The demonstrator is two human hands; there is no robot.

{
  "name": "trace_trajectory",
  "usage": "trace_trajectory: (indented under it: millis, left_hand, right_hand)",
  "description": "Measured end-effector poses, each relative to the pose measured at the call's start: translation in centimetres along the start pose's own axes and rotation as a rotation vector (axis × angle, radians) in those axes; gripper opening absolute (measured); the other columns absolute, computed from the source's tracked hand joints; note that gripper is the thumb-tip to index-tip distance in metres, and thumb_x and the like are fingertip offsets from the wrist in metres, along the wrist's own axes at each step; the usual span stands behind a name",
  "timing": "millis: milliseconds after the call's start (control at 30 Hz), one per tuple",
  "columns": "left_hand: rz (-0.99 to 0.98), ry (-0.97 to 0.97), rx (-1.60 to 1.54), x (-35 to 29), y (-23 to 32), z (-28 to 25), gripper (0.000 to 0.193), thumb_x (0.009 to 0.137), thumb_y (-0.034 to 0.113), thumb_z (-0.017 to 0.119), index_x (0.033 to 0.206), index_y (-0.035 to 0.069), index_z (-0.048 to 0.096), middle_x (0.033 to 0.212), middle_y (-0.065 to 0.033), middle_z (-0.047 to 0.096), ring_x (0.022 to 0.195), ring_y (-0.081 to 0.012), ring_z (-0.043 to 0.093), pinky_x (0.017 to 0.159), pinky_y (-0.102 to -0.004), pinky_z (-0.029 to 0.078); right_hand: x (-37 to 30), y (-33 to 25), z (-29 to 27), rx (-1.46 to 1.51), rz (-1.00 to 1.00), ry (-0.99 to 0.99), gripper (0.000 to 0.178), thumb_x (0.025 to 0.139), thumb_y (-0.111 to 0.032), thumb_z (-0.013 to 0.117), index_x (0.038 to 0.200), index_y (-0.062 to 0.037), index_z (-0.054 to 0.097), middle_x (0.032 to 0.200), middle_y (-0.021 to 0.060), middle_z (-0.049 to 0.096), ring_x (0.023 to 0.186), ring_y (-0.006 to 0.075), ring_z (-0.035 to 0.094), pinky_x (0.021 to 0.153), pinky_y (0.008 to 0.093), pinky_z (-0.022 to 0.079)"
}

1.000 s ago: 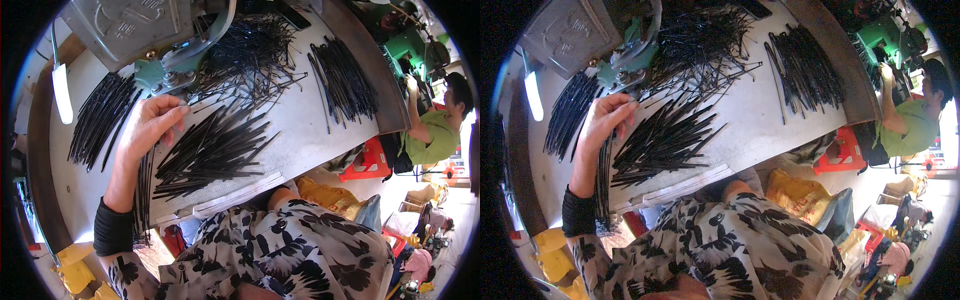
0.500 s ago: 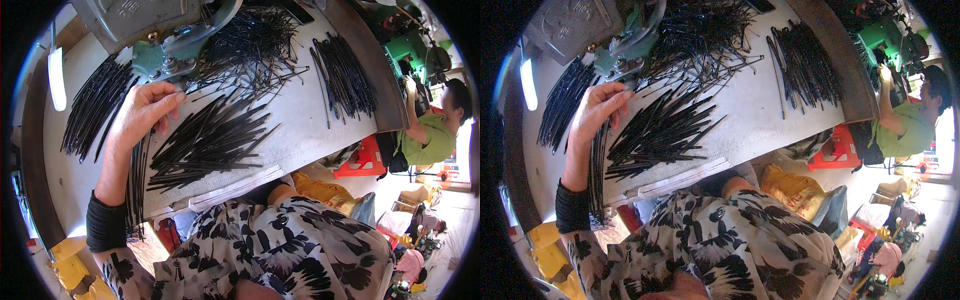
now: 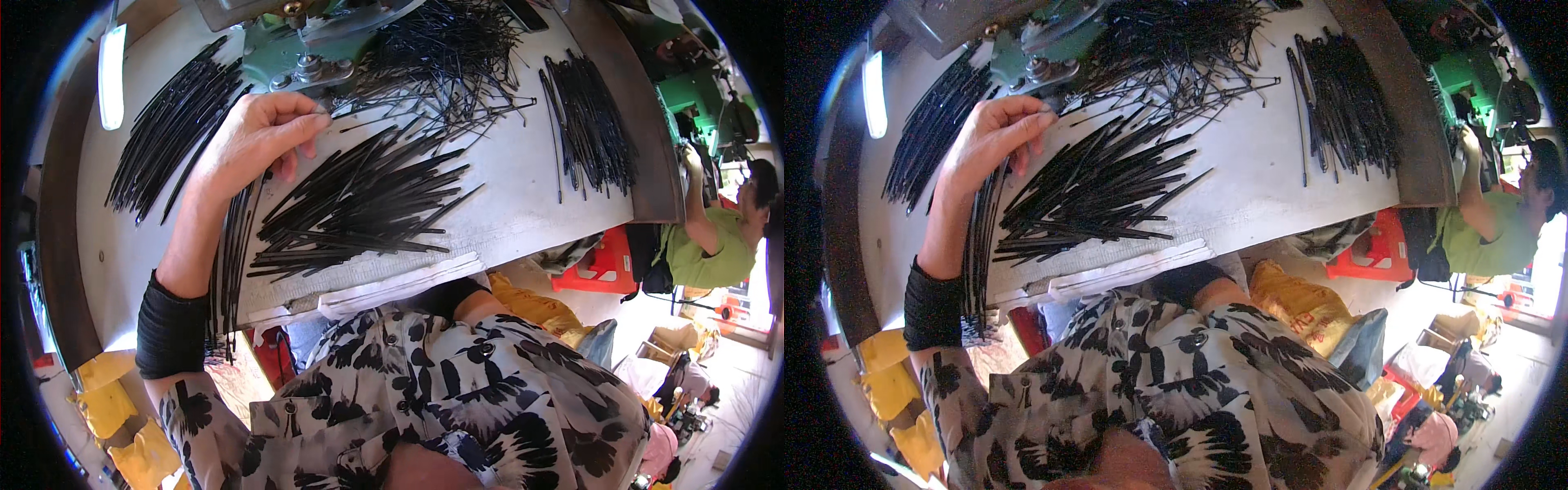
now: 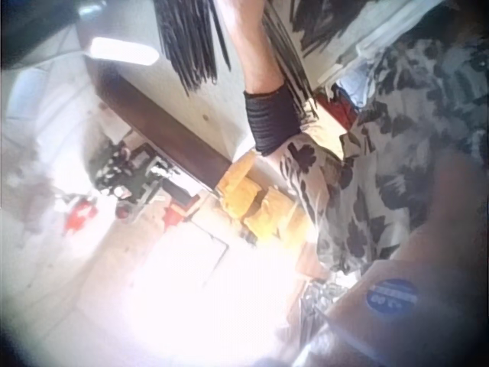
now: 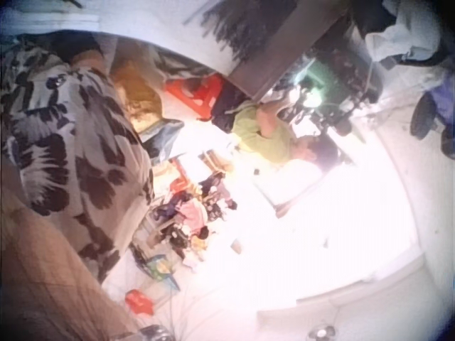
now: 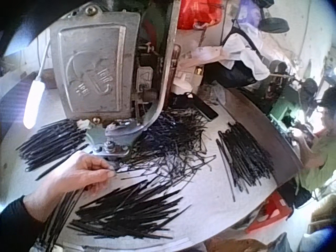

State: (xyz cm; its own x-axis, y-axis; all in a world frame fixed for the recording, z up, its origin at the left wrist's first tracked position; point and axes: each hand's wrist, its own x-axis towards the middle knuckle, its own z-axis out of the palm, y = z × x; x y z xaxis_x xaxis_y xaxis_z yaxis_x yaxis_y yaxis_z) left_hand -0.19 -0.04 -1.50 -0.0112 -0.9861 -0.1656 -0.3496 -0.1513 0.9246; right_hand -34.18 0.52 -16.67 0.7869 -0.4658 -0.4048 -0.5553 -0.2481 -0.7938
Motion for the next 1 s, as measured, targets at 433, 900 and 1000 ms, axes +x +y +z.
trace_trajectory:
  millis: [433,900,1000]
  left_hand:
    - [0.044,-0.002,0.05,0.1,-0.3,-0.1,0.026,0.087,0.024,0.06,0.092,-0.002,0.063,0.065,-0.0024,0.061,0.047,-0.005,0.054,0.044,-0.0176,0.044]
    - [0.22,0.099,0.356,-1.1,1.0,2.5,0.023,0.08,0.024,0.065,0.087,0.002,0.066,0.069,-0.005,0.063,0.058,-0.0148,0.059,0.059,-0.0275,0.048]
    - [0.366,0.101,0.577,-1.6,1.4,3.4,0.03,0.074,0.027,0.072,0.088,0.002,0.065,0.068,-0.0076,0.059,0.054,-0.0153,0.054,0.052,-0.0276,0.045]
  right_hand:
    - [-0.4,1.0,-0.7,-0.068,-0.064,0.097,0.027,0.084,-0.019,0.058,0.106,-0.0041,0.06,0.096,0.0142,0.063,0.088,0.0258,0.06,0.079,0.034,0.047]
    - [-0.6,1.6,-0.5,-0.122,-0.145,0.193,0.027,0.084,-0.021,0.058,0.105,-0.0041,0.061,0.094,0.0143,0.064,0.087,0.0264,0.06,0.078,0.0343,0.047]
    - [-0.6,1.6,-0.8,-0.138,-0.162,0.212,0.027,0.084,-0.021,0.058,0.104,-0.0041,0.061,0.094,0.0143,0.064,0.087,0.0265,0.06,0.078,0.0343,0.047]
